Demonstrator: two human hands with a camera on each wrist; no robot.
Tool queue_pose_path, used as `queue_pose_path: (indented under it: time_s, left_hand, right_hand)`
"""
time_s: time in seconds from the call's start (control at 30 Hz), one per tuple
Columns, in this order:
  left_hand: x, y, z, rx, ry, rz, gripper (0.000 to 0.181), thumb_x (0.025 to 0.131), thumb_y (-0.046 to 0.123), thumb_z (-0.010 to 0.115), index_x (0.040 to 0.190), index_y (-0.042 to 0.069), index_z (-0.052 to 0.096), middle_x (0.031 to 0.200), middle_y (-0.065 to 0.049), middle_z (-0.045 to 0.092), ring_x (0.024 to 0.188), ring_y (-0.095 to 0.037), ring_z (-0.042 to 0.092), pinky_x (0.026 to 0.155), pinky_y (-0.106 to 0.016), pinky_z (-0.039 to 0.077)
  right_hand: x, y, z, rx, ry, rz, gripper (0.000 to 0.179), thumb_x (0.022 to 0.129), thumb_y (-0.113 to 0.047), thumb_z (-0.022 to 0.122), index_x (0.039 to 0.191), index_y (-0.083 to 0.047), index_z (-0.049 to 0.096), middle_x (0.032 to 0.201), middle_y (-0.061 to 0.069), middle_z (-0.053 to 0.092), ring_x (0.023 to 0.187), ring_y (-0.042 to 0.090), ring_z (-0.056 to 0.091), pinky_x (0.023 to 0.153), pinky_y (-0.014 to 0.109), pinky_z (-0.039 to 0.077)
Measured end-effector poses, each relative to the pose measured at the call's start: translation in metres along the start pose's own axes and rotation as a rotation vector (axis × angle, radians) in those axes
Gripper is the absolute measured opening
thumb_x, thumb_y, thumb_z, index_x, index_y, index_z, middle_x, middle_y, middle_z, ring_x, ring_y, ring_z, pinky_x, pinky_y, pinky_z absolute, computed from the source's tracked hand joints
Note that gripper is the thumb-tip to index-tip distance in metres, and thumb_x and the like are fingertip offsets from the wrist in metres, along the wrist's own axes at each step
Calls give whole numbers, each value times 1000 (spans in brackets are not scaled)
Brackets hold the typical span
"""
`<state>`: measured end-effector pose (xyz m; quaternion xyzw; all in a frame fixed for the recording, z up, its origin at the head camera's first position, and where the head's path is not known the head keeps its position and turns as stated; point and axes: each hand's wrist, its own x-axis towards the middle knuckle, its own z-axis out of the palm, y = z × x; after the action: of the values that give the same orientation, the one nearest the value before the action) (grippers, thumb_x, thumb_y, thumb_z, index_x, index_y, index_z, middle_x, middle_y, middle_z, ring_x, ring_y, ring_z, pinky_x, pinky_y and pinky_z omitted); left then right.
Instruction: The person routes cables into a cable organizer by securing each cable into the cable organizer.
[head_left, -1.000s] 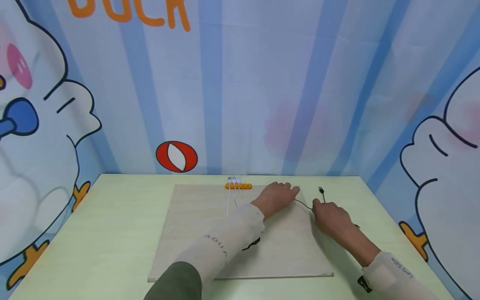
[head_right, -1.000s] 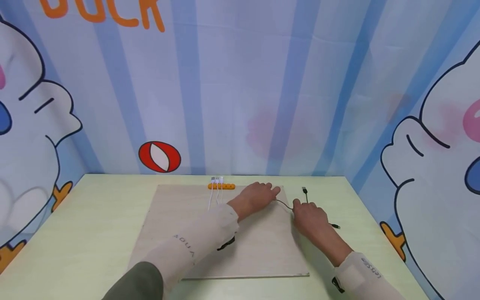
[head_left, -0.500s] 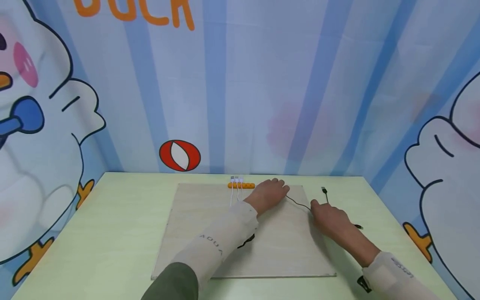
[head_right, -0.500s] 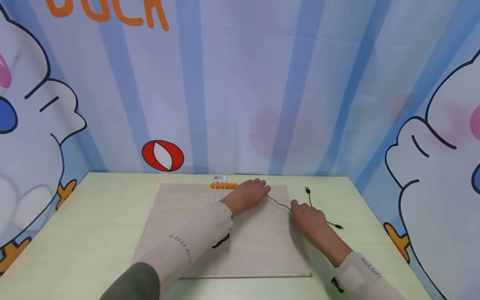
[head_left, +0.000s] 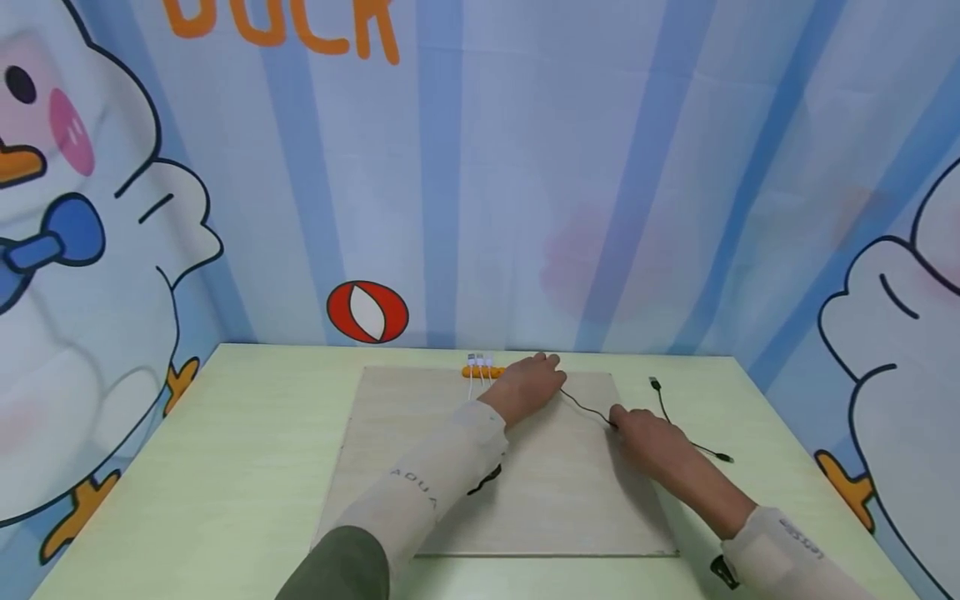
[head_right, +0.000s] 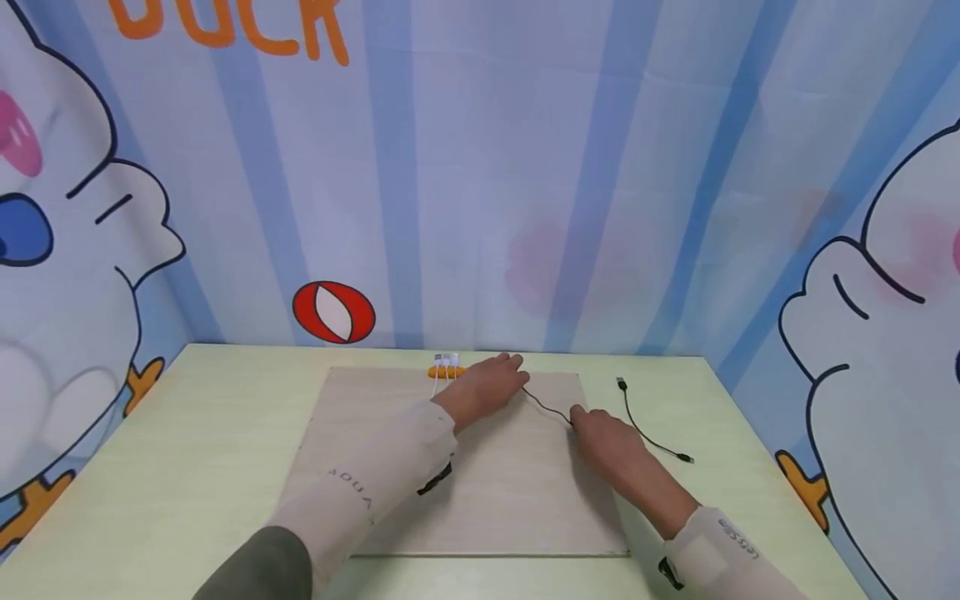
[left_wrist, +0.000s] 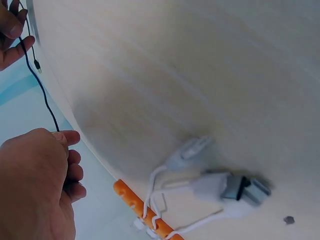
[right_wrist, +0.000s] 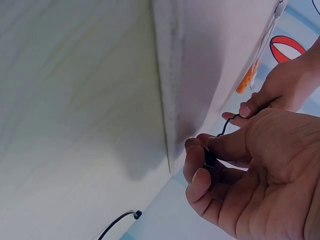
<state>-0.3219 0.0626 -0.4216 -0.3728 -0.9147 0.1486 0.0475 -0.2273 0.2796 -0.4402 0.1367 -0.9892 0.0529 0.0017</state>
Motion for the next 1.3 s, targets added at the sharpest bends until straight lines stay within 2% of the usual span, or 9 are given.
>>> queue_pose_path:
  time_s: [0.03, 0.13, 0.3, 0.43, 0.67, 0.93, 1.1, 1.2, 1.3]
  left_hand:
    - [0, -1, 1, -9, 4, -6, 34, 119, 10, 55, 148, 20, 70, 154, -3, 67, 140, -18, 66, 116, -28, 55]
    - [-2, -5, 2, -24, 24, -28, 31, 119, 10, 54, 147, 17, 68, 146, -4, 71, 133, -18, 69, 110, -28, 59]
    - [-5, -14, 4, -30, 89, -63, 27, 120, 23, 58, 144, 14, 65, 132, -3, 77, 119, -18, 76, 98, -28, 63]
    - [-6, -21, 7, -25, 105, -60, 27, 118, 22, 61, 144, 14, 65, 132, -3, 78, 121, -18, 76, 101, -29, 62]
    - [-11, -31, 13, -30, 89, -37, 33, 112, 4, 67, 141, 19, 72, 133, -2, 78, 123, -17, 75, 105, -28, 61]
    - [-19, -39, 10, -94, 75, -62, 30, 113, 4, 66, 138, 18, 74, 131, -4, 78, 122, -18, 75, 101, -28, 62]
    - [-22, -45, 12, -99, 71, -87, 30, 116, 7, 61, 140, 18, 74, 134, -5, 77, 123, -19, 75, 103, -31, 62]
    - [-22, -49, 12, -119, 89, -94, 29, 116, 7, 60, 140, 16, 75, 133, -6, 77, 123, -21, 75, 104, -32, 62]
    - [-22, -53, 11, -118, 90, -95, 28, 116, 7, 62, 139, 15, 76, 132, -7, 77, 123, -21, 75, 104, -33, 62]
  right_hand:
    - [-4, -15, -13, -14, -24, 29, 6, 111, -1, 62, 116, -2, 65, 96, 16, 72, 82, 25, 68, 70, 44, 57]
    - [-1, -17, -10, -21, -16, 15, 7, 111, -1, 63, 116, -2, 66, 96, 16, 73, 82, 25, 69, 69, 43, 56]
    - [13, -1, 18, -60, 28, -28, 6, 111, -2, 63, 116, -4, 66, 95, 15, 73, 79, 24, 67, 68, 43, 56]
    - [19, 4, 29, -90, 55, -48, 6, 110, -3, 64, 113, -5, 68, 95, 14, 75, 79, 24, 69, 69, 44, 57]
    - [9, -38, 0, -21, 14, -49, 8, 110, -3, 66, 103, -2, 69, 94, 17, 77, 78, 23, 71, 68, 41, 58]
    - [41, -5, 56, -77, 118, -110, 18, 105, -2, 69, 92, -12, 62, 78, 4, 67, 64, 11, 51, 60, 39, 48]
    - [54, 0, 75, -55, 109, -157, 13, 105, 0, 69, 98, -9, 63, 81, 8, 67, 66, 17, 55, 60, 36, 45]
    - [66, 4, 90, -47, 125, -180, 17, 104, -1, 71, 94, -12, 62, 78, 4, 65, 62, 13, 50, 58, 33, 41]
    - [67, -4, 89, -48, 142, -217, 17, 105, -2, 70, 95, -11, 61, 78, 5, 67, 63, 12, 50, 58, 33, 42]
